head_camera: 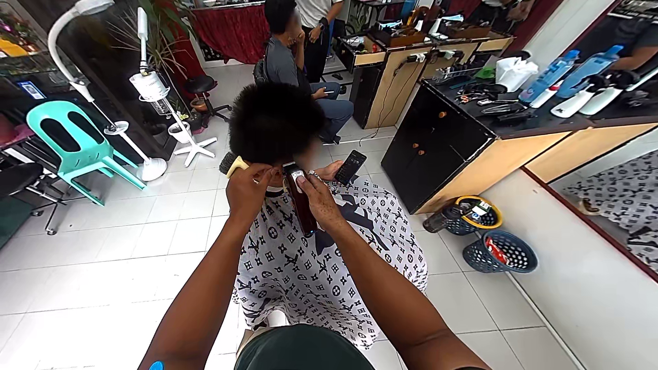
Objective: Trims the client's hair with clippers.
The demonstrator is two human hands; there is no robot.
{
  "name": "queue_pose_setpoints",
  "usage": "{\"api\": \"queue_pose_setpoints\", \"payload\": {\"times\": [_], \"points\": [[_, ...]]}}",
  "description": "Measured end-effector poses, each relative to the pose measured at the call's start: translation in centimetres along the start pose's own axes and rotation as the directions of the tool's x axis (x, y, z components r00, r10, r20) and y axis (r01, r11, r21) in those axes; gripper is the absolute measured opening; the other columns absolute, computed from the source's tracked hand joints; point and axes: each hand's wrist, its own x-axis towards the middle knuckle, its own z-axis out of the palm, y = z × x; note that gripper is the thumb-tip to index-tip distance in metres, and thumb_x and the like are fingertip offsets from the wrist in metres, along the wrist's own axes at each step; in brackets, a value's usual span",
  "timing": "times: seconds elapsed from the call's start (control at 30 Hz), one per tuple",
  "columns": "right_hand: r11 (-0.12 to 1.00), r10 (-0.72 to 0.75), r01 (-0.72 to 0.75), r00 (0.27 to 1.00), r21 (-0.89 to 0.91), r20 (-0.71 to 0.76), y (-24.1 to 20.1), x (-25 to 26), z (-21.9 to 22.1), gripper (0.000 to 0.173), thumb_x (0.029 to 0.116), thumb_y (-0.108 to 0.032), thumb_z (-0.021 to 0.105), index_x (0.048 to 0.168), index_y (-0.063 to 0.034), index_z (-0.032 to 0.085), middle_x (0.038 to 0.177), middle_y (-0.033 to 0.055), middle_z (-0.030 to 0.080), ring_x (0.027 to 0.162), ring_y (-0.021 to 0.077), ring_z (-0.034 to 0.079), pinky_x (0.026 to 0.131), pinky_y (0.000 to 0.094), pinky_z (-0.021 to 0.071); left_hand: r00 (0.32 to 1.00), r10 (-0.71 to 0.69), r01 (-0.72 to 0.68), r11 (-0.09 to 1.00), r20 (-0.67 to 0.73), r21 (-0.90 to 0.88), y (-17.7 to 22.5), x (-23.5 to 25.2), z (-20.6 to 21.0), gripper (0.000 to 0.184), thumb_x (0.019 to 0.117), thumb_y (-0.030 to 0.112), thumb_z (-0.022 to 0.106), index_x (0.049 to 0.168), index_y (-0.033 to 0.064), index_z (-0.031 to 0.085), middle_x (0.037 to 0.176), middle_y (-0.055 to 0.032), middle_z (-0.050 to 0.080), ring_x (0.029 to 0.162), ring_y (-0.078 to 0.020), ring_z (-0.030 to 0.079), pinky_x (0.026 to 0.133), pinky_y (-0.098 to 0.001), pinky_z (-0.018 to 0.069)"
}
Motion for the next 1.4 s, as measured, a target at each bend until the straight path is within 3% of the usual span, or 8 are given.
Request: {"api": "queue_pose_setpoints", "payload": {"times": [0.17, 0.27, 0.33, 0.43, 0.53, 0.73, 0.97, 1.4], "points": [[0.958, 0.157, -0.162, 0.987, 0.236, 0.041, 1.3, -4.5, -3.9, 0.046, 0.1124, -0.031, 0.026, 0.115, 0.0003, 0.06, 0.085, 0.0064, 0.066, 0.069, 0.0149, 0.066, 0.064, 0.0309, 0.0594, 0.939, 0.343, -0.341, 0.933, 0.002, -0.118, 0.6, -2.6, -0.1, 0.022, 0.0958, 0.017, 0.067, 0.106, -0.0018, 0.071, 0.098, -0.0157, 0.073, 0.083, -0.022, 0.069, 0.069, -0.0388, 0.0564], [0.838, 0.249, -0.193, 0.968, 0.51, -0.043, 3.6, -6.1, -5.2, 0.064, 0.112, -0.041, 0.007, 0.12, 0.0018, 0.055, 0.078, 0.0087, 0.064, 0.061, 0.0169, 0.064, 0.056, 0.0301, 0.0572, 0.695, 0.183, 0.065, 0.947, 0.695, -0.314, 4.3, -1.8, -0.7, 0.029, 0.1017, 0.024, 0.064, 0.125, 0.0056, 0.067, 0.092, -0.0014, 0.073, 0.072, -0.0046, 0.065, 0.062, -0.0221, 0.0533], [0.82, 0.302, -0.227, 0.952, 0.525, -0.06, 3.9, -6.9, -5.6, 0.074, 0.1099, -0.049, 0.003, 0.122, 0.0016, 0.056, 0.07, 0.0078, 0.062, 0.053, 0.0164, 0.06, 0.048, 0.0295, 0.054, 0.56, 0.222, 0.262, 0.866, 0.798, -0.425, 5.5, -0.4, 0.3, 0.026, 0.1023, 0.016, 0.061, 0.125, 0.005, 0.067, 0.088, -0.0004, 0.073, 0.064, -0.0017, 0.064, 0.054, -0.0171, 0.0499], [0.872, 0.217, -0.169, 0.975, 0.46, -0.053, 4.1, -8.0, -6.0, 0.056, 0.1104, -0.045, 0.022, 0.125, 0.0013, 0.05, 0.071, 0.0041, 0.061, 0.052, 0.0121, 0.059, 0.048, 0.0256, 0.0542, 0.787, 0.144, 0.285, 0.777, 0.6, -0.561, 6.3, 0.4, 2.2, 0.019, 0.1019, 0.011, 0.061, 0.118, 0.003, 0.066, 0.082, -0.0031, 0.07, 0.061, -0.005, 0.062, 0.052, -0.0191, 0.0503], [0.9, 0.147, -0.086, 0.983, 0.428, -0.111, 3.9, -8.1, -5.9, 0.055, 0.0817, -0.007, 0.07, 0.128, 0.0025, 0.043, 0.075, 0.0054, 0.062, 0.057, 0.0145, 0.063, 0.056, 0.0286, 0.0588, 0.584, -0.052, 0.551, 0.758, 0.81, -0.349, 5.9, 0.6, 2.8, 0.02, 0.1073, 0.017, 0.053, 0.121, 0.0035, 0.059, 0.083, -0.0043, 0.07, 0.065, -0.0075, 0.066, 0.052, -0.0202, 0.0505], [0.958, 0.066, -0.025, 0.989, 0.286, -0.133, 1.6, -5.5, -5.5, 0.029, 0.1024, -0.019, 0.052, 0.119, 0.0041, 0.051, 0.072, 0.0036, 0.061, 0.053, 0.0123, 0.061, 0.053, 0.0271, 0.0574, 0.644, -0.226, 0.059, 0.967, 0.731, 0.247, 5.6, -3.9, 1.3, 0.054, 0.1033, 0.037, 0.058, 0.151, 0.0114, 0.05, 0.106, -0.0219, 0.07, 0.098, -0.0388, 0.066, 0.092, -0.0588, 0.0498], [0.994, 0.089, -0.084, 0.994, 0.069, -0.058, -0.8, -0.4, -3.0, 0.037, 0.1106, -0.032, 0.042, 0.118, -0.0009, 0.06, 0.089, 0.0123, 0.064, 0.074, 0.02, 0.066, 0.071, 0.0376, 0.0588, 0.777, -0.309, -0.068, 0.825, 0.548, 0.561, 2.6, -4.6, 2.4, 0.071, 0.1036, 0.031, 0.055, 0.165, 0.0331, 0.02, 0.113, -0.0257, 0.068, 0.099, -0.0456, 0.068, 0.081, -0.0601, 0.0519], [0.996, 0.021, -0.024, 0.999, -0.085, -0.043, -0.5, 1.0, -2.1, 0.038, 0.1086, -0.036, 0.049, 0.113, -0.0005, 0.062, 0.088, 0.0129, 0.064, 0.077, 0.021, 0.064, 0.075, 0.0393, 0.0548, 0.737, -0.395, -0.031, 0.79, 0.548, 0.612, 2.5, -4.1, 2.4, 0.067, 0.1035, 0.029, 0.055, 0.164, 0.033, 0.025, 0.118, -0.024, 0.068, 0.105, -0.0443, 0.067, 0.083, -0.0595, 0.0521]]}}
